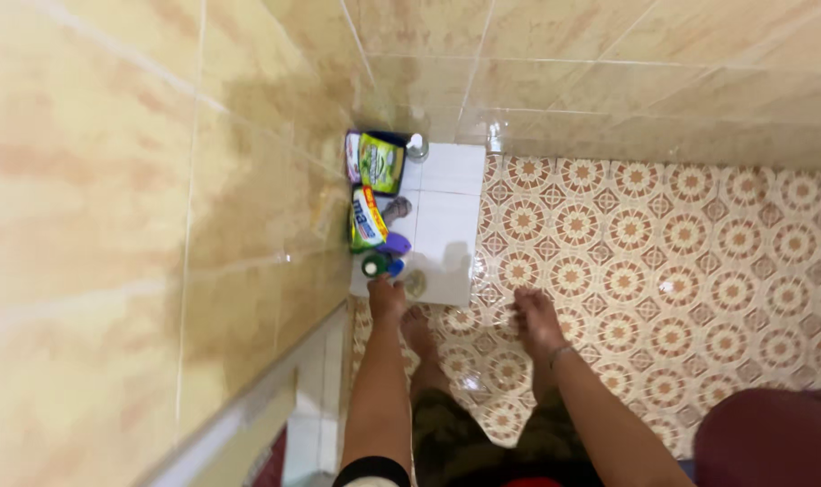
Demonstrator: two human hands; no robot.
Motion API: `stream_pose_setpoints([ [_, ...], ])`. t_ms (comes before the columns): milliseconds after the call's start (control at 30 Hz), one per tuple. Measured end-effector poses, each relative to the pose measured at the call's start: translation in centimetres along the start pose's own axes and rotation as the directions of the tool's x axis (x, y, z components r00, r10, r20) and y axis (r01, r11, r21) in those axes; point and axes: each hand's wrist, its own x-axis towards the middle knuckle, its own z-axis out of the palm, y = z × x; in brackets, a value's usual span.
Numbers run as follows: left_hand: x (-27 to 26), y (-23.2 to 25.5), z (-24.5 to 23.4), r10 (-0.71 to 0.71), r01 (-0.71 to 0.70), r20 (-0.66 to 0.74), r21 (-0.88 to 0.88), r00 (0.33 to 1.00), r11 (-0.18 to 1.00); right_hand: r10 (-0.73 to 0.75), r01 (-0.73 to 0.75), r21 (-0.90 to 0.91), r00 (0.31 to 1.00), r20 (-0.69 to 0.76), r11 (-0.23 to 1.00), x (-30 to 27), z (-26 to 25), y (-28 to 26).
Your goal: The person cleans the bathroom floor by applying liquid soap from a bottle and scrubbing the tiles with a mop.
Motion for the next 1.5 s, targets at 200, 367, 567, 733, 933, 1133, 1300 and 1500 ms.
stream_pose_setpoints([
  [200,6.2,-6.3,2.0,0.029,-0.024,-0.124,0.041,0.992,0.999,0.036,0.066,-0.622,0.988,0.149,0.780,-2.1,5.1,9.1],
  [367,9.8,-10.5,3.0,0.000,0.002,-0.025,0.089,1.000,0.996,0.090,-0.053,-0.591,0.995,0.035,0.805,-5.3,7.4,13.6],
  [567,10.3,-10.9,3.4,0.101,-0.102,0.013,0.040,0.995,0.994,0.126,-0.020,-0.701,0.987,0.100,0.713,-7.2,6.9,15.1],
  [733,9.7,-10.8,3.8,0.164,-0.176,0.086,0.170,0.983,0.970,-0.249,0.299,-0.818,0.948,0.196,0.492,-6.9,3.5,18.0],
  [933,8.4,-10.0,1.0,-0.016,0.035,-0.127,0.150,0.992,0.988,-0.047,0.054,-0.659,0.999,0.028,0.750,-7.3,1.3,20.5],
  [1133,0.9,-2.2,-8.0,0.440,-0.445,-0.301,0.055,0.846,0.894,0.020,0.009,-0.616,0.999,0.041,0.788,-10.9,-0.2,16.7],
  [1300,-10.1,9.2,-14.5,0.677,-0.677,0.053,-0.011,0.734,0.736,-0.286,0.317,-0.413,0.948,0.137,0.854,-15.2,-1.5,10.9],
  [1500,-25.5,24.3,-16.8,0.810,-0.819,0.379,-0.191,0.447,0.542,-0.705,0.658,-0.472,0.702,0.101,0.587,-24.3,-5.1,1.7],
])
